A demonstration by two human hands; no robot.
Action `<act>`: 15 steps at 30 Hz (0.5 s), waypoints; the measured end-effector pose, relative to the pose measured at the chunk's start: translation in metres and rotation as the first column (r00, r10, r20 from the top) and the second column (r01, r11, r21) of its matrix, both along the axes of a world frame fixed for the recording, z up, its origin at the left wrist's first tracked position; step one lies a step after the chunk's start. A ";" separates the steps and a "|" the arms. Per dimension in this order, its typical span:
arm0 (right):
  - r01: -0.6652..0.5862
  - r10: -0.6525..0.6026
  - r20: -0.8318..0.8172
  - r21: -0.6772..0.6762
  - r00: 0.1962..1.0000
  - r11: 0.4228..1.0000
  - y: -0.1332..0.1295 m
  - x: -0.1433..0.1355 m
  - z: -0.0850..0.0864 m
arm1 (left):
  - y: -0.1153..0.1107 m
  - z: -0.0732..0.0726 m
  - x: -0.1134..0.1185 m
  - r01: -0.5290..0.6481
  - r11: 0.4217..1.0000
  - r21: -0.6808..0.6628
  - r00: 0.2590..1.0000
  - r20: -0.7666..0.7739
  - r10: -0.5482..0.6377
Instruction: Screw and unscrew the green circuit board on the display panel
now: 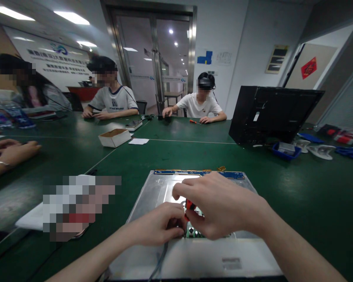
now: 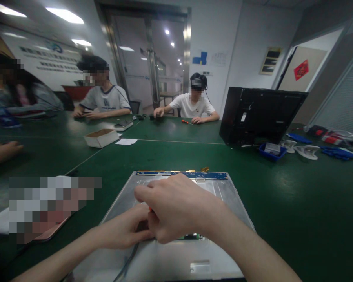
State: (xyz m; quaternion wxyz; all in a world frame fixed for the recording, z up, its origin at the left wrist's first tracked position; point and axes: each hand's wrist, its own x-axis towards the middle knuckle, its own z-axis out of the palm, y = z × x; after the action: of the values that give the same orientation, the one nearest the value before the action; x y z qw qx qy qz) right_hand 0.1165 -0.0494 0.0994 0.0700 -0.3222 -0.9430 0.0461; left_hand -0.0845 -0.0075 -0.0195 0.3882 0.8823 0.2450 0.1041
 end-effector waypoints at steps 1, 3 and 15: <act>-0.001 0.001 -0.002 0.002 1.000 1.000 0.000 0.000 0.000 | 0.000 0.000 0.000 0.004 1.000 -0.008 1.000 0.000 -0.004; 0.006 -0.006 0.003 0.005 1.000 1.000 0.001 -0.001 -0.001 | -0.001 0.002 0.000 0.001 1.000 -0.027 1.000 0.000 -0.001; -0.029 0.029 0.006 -0.003 1.000 1.000 0.000 0.000 0.002 | 0.000 0.001 0.000 0.030 0.999 -0.024 1.000 0.004 -0.030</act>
State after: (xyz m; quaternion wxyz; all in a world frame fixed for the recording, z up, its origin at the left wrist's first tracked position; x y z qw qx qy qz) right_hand 0.1167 -0.0493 0.1010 0.0660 -0.3088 -0.9476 0.0473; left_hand -0.0846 -0.0073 -0.0186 0.4007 0.8810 0.2323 0.0969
